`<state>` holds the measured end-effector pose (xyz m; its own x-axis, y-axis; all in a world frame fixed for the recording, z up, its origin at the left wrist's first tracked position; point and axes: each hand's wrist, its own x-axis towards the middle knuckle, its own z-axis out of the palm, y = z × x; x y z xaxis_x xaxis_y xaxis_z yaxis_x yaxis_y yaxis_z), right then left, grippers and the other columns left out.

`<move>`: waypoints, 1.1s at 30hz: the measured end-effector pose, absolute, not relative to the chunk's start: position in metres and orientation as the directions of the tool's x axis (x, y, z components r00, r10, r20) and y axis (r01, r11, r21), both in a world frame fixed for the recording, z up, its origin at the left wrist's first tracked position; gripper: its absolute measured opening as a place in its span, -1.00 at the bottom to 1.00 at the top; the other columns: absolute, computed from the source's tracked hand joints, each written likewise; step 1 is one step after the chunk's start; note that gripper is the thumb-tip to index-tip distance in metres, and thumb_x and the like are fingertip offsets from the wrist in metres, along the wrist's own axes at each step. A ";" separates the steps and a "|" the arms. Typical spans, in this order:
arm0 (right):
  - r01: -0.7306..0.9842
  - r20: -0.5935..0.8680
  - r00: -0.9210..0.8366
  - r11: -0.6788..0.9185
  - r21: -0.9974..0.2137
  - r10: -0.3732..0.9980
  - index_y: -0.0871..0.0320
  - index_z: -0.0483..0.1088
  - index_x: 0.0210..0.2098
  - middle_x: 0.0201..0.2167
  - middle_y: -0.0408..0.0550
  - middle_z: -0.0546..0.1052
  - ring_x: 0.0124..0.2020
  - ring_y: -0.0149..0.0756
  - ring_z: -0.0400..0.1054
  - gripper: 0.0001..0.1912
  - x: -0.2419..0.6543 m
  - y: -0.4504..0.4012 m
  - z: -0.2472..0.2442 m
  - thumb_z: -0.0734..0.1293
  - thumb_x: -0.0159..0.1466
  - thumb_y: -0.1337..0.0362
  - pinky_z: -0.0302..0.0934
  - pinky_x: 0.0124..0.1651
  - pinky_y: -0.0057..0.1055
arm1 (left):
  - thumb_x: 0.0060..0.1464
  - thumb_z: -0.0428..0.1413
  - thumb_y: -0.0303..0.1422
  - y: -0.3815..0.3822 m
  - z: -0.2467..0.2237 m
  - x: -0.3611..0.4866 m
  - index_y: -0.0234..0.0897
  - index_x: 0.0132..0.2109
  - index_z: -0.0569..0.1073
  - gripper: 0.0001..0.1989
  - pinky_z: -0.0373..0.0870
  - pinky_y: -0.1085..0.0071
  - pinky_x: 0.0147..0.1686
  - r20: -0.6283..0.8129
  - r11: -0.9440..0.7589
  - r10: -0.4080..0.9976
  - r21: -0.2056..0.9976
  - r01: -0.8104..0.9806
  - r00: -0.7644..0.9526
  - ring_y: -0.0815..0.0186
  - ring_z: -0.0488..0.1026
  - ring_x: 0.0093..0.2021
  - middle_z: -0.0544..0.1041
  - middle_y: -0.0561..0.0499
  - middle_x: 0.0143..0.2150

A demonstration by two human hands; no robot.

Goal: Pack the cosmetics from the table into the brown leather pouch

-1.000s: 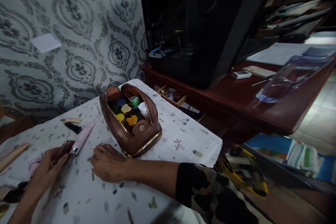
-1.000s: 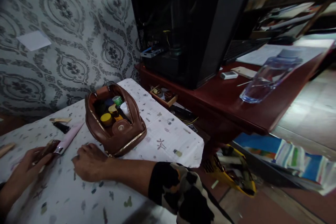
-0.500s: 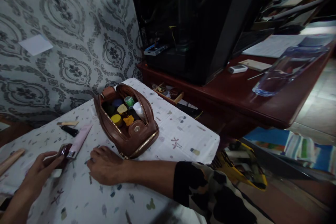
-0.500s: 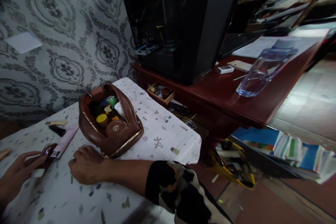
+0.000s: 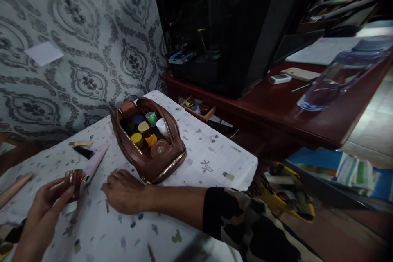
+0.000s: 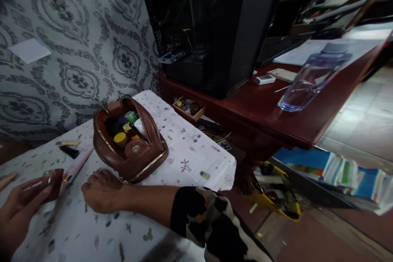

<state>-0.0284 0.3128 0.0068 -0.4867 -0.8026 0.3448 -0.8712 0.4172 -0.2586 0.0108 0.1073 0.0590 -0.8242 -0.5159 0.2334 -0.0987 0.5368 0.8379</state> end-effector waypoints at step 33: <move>-0.268 0.098 -0.816 0.224 -0.937 -0.570 0.31 -0.16 0.38 0.24 0.36 0.24 0.30 0.15 0.16 0.17 -0.033 0.307 0.010 0.56 -0.02 0.24 0.19 0.24 0.03 | -0.29 0.43 -0.09 0.177 0.036 0.021 -0.16 -0.09 0.49 -0.42 0.42 0.53 -0.40 -0.065 0.024 -0.438 0.996 -0.084 -0.897 0.35 0.47 -0.28 0.51 0.06 -0.07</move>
